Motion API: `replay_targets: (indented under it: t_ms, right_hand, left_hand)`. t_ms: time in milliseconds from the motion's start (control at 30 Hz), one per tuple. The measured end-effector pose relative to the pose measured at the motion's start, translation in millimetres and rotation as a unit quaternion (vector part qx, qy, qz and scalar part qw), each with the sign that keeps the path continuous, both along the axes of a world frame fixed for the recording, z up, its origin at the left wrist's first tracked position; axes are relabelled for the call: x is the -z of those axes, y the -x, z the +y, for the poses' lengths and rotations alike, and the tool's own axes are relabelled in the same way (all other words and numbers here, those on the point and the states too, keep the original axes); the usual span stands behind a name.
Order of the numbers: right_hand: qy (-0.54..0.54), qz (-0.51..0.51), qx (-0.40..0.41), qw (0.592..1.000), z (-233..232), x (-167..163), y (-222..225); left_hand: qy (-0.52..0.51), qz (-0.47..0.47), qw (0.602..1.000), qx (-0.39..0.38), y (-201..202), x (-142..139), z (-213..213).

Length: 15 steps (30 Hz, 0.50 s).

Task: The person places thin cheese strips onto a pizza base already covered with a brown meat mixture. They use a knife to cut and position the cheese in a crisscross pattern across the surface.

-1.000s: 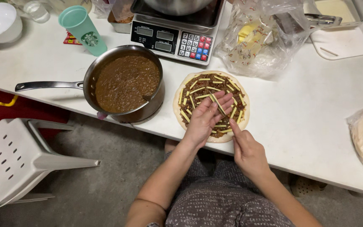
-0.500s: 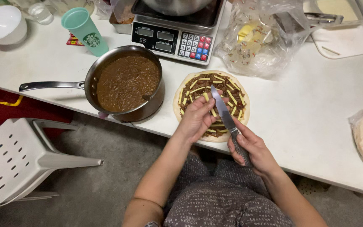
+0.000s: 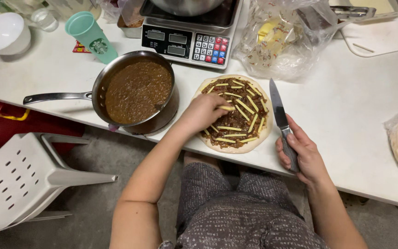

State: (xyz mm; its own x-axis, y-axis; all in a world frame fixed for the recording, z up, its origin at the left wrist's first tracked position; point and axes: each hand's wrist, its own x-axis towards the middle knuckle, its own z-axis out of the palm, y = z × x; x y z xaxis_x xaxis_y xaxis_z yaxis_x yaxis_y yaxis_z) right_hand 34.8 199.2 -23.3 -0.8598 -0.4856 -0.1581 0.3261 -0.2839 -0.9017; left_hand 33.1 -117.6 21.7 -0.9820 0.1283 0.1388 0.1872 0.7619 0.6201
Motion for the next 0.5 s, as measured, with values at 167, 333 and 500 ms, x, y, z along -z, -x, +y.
replay_targets:
  t_ms: [167,333,500]
  right_hand:
    - [-0.016,-0.017,0.023,0.999,4,9,1]
    - [-0.031,-0.009,0.020,0.999,3,11,1]
    - [-0.035,-0.011,0.027,0.999,4,10,-1]
  left_hand:
    - [0.067,0.006,0.997,0.035,11,18,10]
    - [0.114,0.017,0.993,0.024,16,31,14]
    - [0.073,0.025,0.997,-0.011,11,26,15]
